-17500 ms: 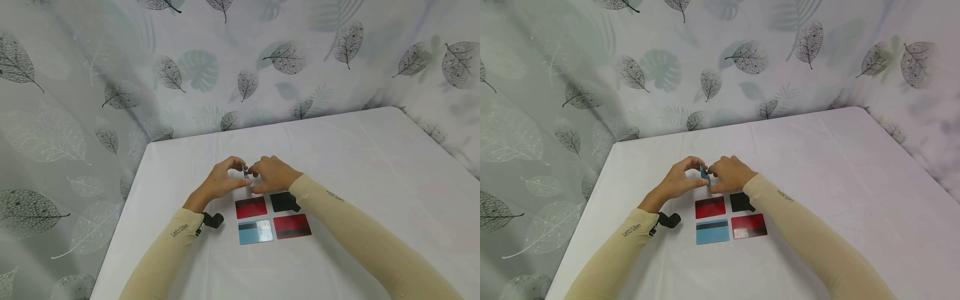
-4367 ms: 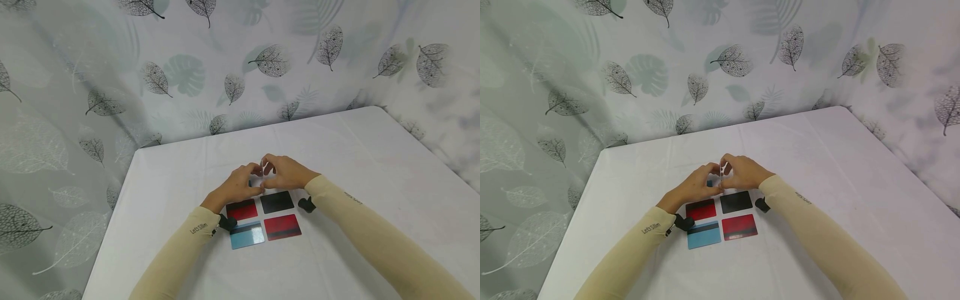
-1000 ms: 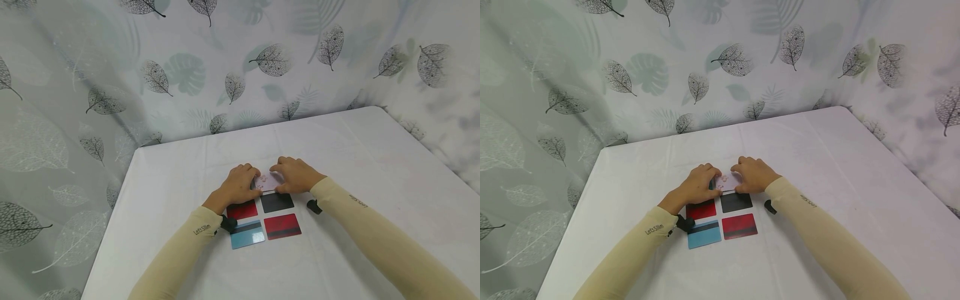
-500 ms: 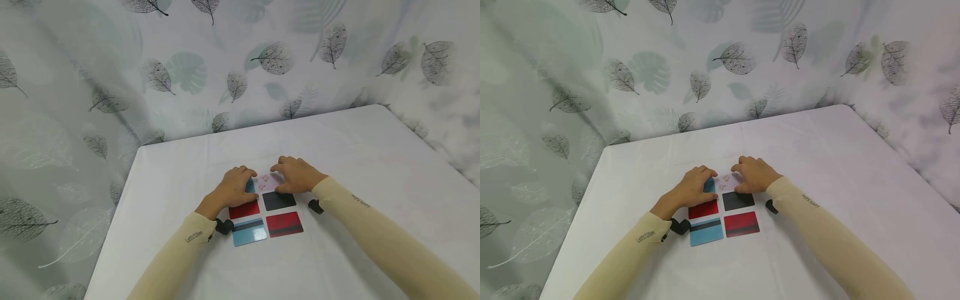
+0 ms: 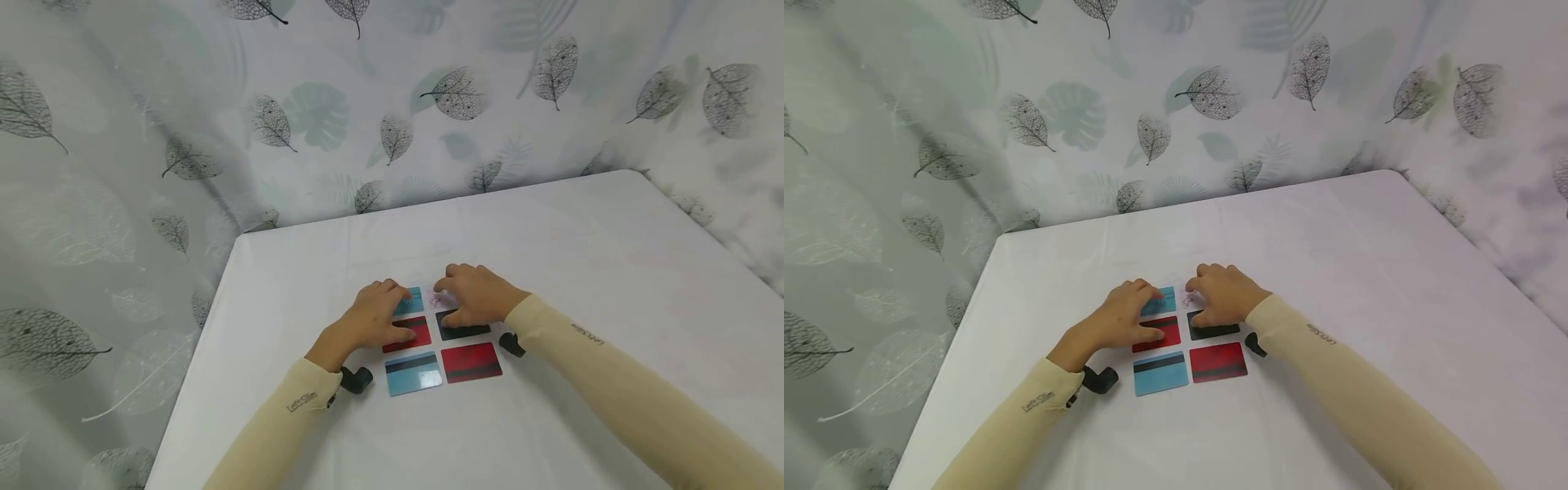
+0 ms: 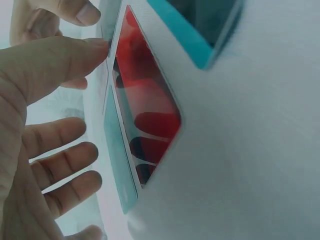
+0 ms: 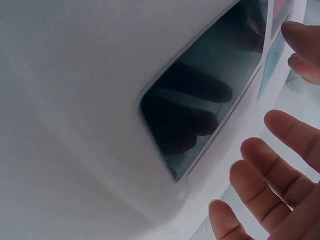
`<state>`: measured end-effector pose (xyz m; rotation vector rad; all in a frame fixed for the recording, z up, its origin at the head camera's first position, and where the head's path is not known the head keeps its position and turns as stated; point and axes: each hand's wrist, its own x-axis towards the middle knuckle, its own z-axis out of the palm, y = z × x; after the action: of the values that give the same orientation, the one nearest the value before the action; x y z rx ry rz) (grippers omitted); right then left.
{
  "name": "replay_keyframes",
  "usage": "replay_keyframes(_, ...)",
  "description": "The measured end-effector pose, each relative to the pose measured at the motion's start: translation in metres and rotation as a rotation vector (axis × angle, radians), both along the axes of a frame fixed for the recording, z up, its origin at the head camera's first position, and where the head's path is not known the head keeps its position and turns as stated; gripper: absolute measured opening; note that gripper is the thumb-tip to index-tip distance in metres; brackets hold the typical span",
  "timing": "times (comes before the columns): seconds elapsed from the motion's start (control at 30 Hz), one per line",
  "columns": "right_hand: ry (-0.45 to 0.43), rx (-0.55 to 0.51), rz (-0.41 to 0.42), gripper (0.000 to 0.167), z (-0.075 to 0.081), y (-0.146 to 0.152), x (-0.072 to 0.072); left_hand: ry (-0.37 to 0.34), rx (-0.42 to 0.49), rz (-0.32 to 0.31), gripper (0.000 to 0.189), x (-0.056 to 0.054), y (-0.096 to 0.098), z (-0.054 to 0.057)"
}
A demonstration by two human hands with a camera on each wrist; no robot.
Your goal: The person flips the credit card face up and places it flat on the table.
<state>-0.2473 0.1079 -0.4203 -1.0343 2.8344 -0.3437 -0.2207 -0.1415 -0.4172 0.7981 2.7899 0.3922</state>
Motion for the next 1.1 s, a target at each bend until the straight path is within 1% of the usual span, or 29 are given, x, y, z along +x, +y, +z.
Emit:
replay_keyframes(0.17, -0.02, 0.006, 0.026, 0.052, -0.001, -0.011, 0.006, 0.001, -0.02, 0.0, 0.062, 0.007, -0.007, 0.0)
replay_keyframes(0.4, -0.068, 0.027, 0.031, 0.051, 0.002, -0.022, 0.012, -0.03, -0.034, 0.014, 0.062, 0.014, -0.009, 0.0)
replay_keyframes(0.63, -0.085, 0.035, 0.05, 0.048, -0.001, -0.031, 0.015, -0.026, -0.044, 0.012, 0.059, 0.019, -0.013, -0.003)
replay_keyframes(0.83, -0.067, 0.045, 0.082, 0.049, -0.001, -0.039, 0.018, 0.003, -0.049, 0.001, 0.052, 0.021, -0.018, -0.005)
replay_keyframes(1.1, -0.07, 0.05, 0.08, 0.051, 0.002, -0.047, 0.021, 0.015, -0.023, -0.007, 0.045, 0.021, -0.02, -0.008)
